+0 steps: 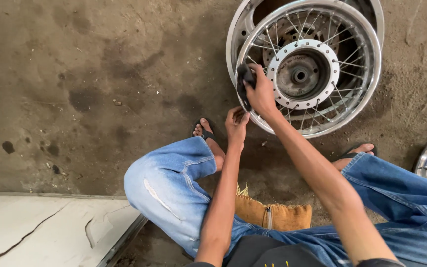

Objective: The person cleans and polishes a motorcycle wheel rim with a cloth.

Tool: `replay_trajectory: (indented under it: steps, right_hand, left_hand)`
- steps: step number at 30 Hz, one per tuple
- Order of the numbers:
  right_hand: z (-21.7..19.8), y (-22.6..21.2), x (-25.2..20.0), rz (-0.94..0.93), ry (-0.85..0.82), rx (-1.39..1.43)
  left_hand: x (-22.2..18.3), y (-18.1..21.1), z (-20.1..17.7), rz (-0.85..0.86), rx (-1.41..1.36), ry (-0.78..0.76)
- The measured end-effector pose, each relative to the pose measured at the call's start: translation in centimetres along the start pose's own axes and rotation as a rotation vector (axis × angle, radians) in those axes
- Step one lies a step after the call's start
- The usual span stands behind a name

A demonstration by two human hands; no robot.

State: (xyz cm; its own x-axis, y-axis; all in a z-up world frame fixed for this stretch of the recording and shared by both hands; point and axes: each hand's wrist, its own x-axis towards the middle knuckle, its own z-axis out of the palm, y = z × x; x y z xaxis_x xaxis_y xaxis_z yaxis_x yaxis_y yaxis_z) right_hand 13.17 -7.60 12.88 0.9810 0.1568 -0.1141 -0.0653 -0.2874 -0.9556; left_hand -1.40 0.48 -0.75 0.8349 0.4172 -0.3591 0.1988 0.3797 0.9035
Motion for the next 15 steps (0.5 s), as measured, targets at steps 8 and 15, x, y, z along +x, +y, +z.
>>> replay_trajectory:
  steps: [8,15]
  right_hand:
    - [1.0,0.8,-5.7,-0.119,-0.112,-0.419]
    - [-2.4,6.3,-4.5,-0.088,-0.290,-0.390]
  left_hand:
    - [1.4,-0.5,0.0,-0.068,0.033,0.092]
    - [0.6,4.3,2.0,-0.022,0.308,0.071]
